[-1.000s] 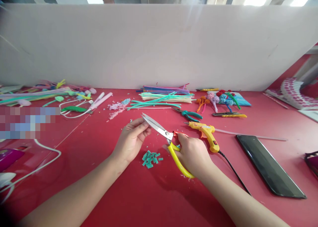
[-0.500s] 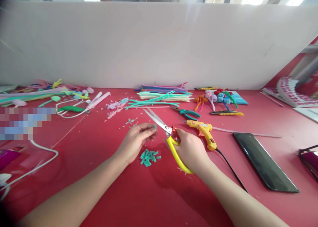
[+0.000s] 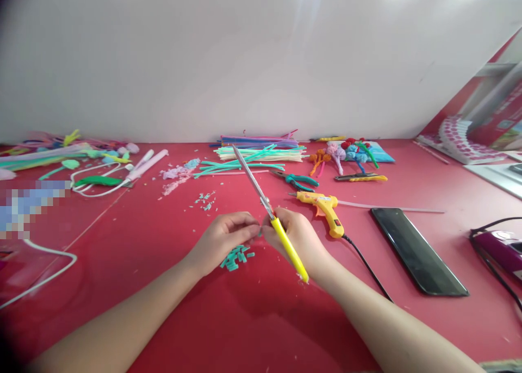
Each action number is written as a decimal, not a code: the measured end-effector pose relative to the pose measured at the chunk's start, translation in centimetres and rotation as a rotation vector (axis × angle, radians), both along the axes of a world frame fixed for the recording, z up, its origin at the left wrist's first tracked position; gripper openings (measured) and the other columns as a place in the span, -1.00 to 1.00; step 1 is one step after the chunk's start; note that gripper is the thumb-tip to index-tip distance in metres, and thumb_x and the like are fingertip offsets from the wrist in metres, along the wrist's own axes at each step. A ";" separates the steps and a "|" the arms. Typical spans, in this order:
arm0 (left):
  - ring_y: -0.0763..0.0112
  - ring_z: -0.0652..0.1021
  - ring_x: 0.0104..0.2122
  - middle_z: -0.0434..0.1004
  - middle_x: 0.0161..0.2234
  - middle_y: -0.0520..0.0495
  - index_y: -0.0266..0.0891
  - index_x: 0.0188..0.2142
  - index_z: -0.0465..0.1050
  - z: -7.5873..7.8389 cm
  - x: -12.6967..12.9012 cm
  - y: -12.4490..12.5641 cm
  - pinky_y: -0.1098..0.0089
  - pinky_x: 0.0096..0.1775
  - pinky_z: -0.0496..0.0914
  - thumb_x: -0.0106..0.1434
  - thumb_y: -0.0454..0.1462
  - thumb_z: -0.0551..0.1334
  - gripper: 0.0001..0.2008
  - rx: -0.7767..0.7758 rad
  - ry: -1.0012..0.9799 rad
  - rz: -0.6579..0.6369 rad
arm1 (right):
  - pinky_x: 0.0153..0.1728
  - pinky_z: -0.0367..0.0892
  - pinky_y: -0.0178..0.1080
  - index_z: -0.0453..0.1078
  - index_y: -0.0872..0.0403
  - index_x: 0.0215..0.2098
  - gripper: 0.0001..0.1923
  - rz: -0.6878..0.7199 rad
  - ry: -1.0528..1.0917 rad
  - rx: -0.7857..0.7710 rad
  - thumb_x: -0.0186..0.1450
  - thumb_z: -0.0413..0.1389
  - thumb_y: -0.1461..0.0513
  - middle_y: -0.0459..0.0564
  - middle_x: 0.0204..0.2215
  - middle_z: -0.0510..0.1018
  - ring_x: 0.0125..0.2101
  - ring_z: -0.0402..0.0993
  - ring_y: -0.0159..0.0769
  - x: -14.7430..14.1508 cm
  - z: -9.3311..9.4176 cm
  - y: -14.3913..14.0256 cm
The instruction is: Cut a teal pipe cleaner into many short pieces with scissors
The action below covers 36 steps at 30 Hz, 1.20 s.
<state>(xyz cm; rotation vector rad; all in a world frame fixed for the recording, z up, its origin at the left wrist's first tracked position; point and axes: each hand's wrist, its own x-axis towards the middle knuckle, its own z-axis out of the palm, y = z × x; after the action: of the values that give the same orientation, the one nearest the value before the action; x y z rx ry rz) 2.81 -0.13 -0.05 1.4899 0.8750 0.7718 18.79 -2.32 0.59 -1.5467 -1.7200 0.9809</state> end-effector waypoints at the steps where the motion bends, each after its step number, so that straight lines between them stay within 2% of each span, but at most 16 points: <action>1: 0.50 0.31 -0.55 0.26 -0.59 0.03 -0.25 -0.53 0.37 0.0 0.0 0.0 0.47 -0.49 0.19 0.09 -0.18 0.15 -0.81 -0.005 0.002 -0.008 | -0.67 -0.01 -0.41 0.17 0.08 -0.57 -0.88 0.006 0.002 -0.001 0.08 -0.06 0.21 -0.21 -0.69 0.17 -0.66 0.08 -0.51 0.0 -0.1 0.0; 4: 0.51 0.29 -0.59 0.25 -0.64 0.05 -0.25 -0.57 0.35 -0.2 -0.4 0.6 0.48 -0.51 0.18 0.10 -0.18 0.14 -0.79 0.043 0.033 0.042 | -0.67 -0.03 -0.42 0.14 0.07 -0.59 -0.88 0.023 0.015 -0.019 0.08 -0.06 0.22 -0.22 -0.69 0.15 -0.66 0.06 -0.51 -0.2 -0.1 -0.2; 8: 0.56 0.20 -0.68 0.15 -0.73 0.10 -0.25 -0.69 0.26 -0.9 -1.5 1.9 0.48 -0.56 0.11 0.10 -0.13 0.12 -0.67 0.168 0.173 0.313 | -0.66 -0.02 -0.41 0.15 0.07 -0.57 -0.90 -0.009 -0.006 -0.028 0.06 -0.05 0.22 -0.23 -0.70 0.16 -0.67 0.07 -0.52 -0.2 0.0 -0.1; 10: 0.54 0.26 -0.64 0.24 -0.67 0.09 -0.25 -0.62 0.31 -1.1 -1.7 2.2 0.49 -0.53 0.15 0.07 -0.16 0.16 -0.76 0.208 0.192 0.373 | -0.67 -0.05 -0.41 0.14 0.07 -0.59 -0.88 -0.055 -0.032 -0.028 0.06 -0.05 0.21 -0.23 -0.72 0.15 -0.68 0.06 -0.52 -0.2 -0.1 0.0; 12: 0.50 0.35 -0.54 0.37 -0.53 0.05 -0.22 -0.45 0.37 -1.1 -1.4 1.9 0.49 -0.47 0.21 0.02 -0.21 0.21 -0.88 0.221 0.171 0.347 | -0.68 -0.06 -0.41 0.11 0.07 -0.60 -0.86 -0.076 -0.036 -0.034 0.06 -0.06 0.20 -0.24 -0.73 0.14 -0.69 0.05 -0.52 -0.2 -0.3 0.1; 13: 0.48 0.38 -0.50 0.40 -0.49 0.03 -0.21 -0.40 0.38 -1.0 -1.1 1.6 0.48 -0.45 0.23 0.01 -0.23 0.22 -0.86 0.218 0.164 0.303 | -0.68 -0.06 -0.41 0.10 0.07 -0.61 -0.86 -0.080 -0.036 -0.034 0.06 -0.06 0.20 -0.24 -0.73 0.14 -0.69 0.05 -0.53 -0.2 -0.4 0.2; 16: 0.46 0.39 -0.52 0.40 -0.53 0.01 -0.22 -0.46 0.39 -0.8 -0.1 0.3 0.46 -0.47 0.23 0.03 -0.22 0.20 -0.89 0.201 0.200 0.128 | -0.67 -0.06 -0.41 0.13 0.07 -0.60 -0.86 -0.093 -0.050 -0.026 0.07 -0.05 0.20 -0.23 -0.72 0.15 -0.68 0.07 -0.52 -0.3 -0.7 0.2; 19: 0.48 0.36 -0.55 0.35 -0.59 0.04 -0.24 -0.54 0.37 -0.7 0.4 -0.5 0.46 -0.49 0.21 0.04 -0.24 0.19 -0.89 0.182 0.217 0.113 | -0.68 -0.06 -0.41 0.18 0.08 -0.58 -0.83 -0.098 -0.073 -0.008 0.08 -0.04 0.17 -0.21 -0.71 0.17 -0.67 0.09 -0.50 -0.5 -0.6 0.1; 23: 0.53 0.31 -0.59 0.30 -0.61 0.07 -0.26 -0.52 0.38 -0.6 0.2 -0.3 0.50 -0.55 0.17 0.03 -0.22 0.21 -0.87 0.059 0.106 0.124 | -0.67 -0.01 -0.40 0.17 0.09 -0.59 -0.75 -0.086 -0.025 0.006 0.10 0.00 0.08 -0.21 -0.72 0.17 -0.68 0.08 -0.51 -0.4 -0.2 0.0; 27: 0.58 0.29 -0.60 0.28 -0.62 0.10 -0.27 -0.50 0.38 -0.4 -0.1 0.2 0.53 -0.54 0.18 0.00 -0.22 0.25 -0.85 -0.070 -0.088 0.215 | -0.65 0.00 -0.39 0.17 0.09 -0.57 -0.71 -0.064 -0.045 0.084 0.09 0.02 0.04 -0.20 -0.69 0.18 -0.65 0.07 -0.50 0.3 -0.5 0.4; 32: 0.58 0.37 -0.56 0.39 -0.58 0.05 -0.27 -0.47 0.44 -0.6 -0.3 0.6 0.52 -0.47 0.25 -0.01 -0.29 0.27 -0.91 -0.148 -0.302 0.297 | -0.64 -0.02 -0.38 0.19 0.08 -0.56 -0.69 -0.016 -0.206 0.158 0.11 -0.03 0.00 -0.16 -0.67 0.24 -0.63 0.11 -0.46 0.8 -1.4 0.7; 36: 0.55 0.41 -0.54 0.43 -0.57 0.03 -0.28 -0.47 0.46 -0.5 -0.4 1.0 0.51 -0.45 0.28 -0.03 -0.34 0.28 -0.93 -0.165 -0.454 0.409 | -0.63 -0.04 -0.37 0.15 0.05 -0.56 -0.69 -0.035 -0.445 0.182 0.08 -0.01 -0.02 -0.18 -0.69 0.25 -0.66 0.14 -0.45 0.5 -1.4 0.4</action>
<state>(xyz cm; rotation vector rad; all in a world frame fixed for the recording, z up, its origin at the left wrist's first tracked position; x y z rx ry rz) 2.40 0.84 -0.58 0.9418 0.8751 1.2485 19.29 -1.88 -0.77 -1.7555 -2.0057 0.4646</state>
